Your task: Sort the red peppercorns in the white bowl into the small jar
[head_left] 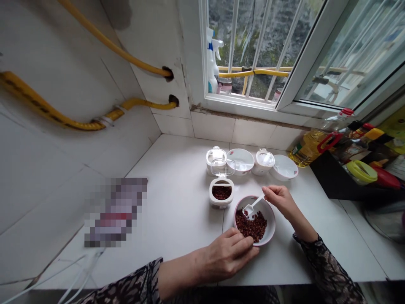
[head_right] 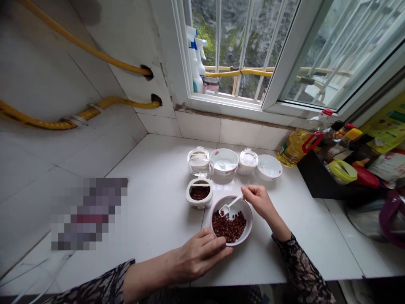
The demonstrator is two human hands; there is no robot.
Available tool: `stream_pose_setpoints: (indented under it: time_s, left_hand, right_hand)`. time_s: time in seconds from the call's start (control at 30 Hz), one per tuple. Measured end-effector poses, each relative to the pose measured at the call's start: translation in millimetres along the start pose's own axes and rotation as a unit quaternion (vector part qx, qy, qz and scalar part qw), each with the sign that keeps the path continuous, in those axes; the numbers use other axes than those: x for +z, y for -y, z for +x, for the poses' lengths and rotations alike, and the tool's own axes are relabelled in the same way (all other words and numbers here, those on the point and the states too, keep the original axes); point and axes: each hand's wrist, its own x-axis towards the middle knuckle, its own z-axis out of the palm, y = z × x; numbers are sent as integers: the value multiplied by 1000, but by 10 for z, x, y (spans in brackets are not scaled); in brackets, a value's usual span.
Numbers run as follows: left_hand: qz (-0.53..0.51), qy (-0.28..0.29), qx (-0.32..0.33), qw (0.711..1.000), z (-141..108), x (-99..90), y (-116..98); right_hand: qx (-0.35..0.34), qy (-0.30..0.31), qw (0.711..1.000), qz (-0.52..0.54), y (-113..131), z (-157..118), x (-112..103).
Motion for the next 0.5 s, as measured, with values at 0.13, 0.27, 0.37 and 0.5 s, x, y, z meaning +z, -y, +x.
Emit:
stream_pose_setpoints:
  time_s: [0.13, 0.27, 0.37, 0.5]
  left_hand:
    - [-9, -19, -3, 1000, 25, -12, 2]
    - [-18, -38, -5, 999, 36, -11, 7]
    - [-17, -38, -5, 999, 28, -5, 6]
    - [-22, -28, -3, 999, 21, -2, 7]
  right_hand:
    - [-35, -35, 999, 19, 171, 94, 65]
    - [-168, -126, 977, -44, 458, 162, 184]
    - [-311, -168, 922, -157, 580, 168, 321]
    - [-456, -121, 827, -307, 569, 138, 448]
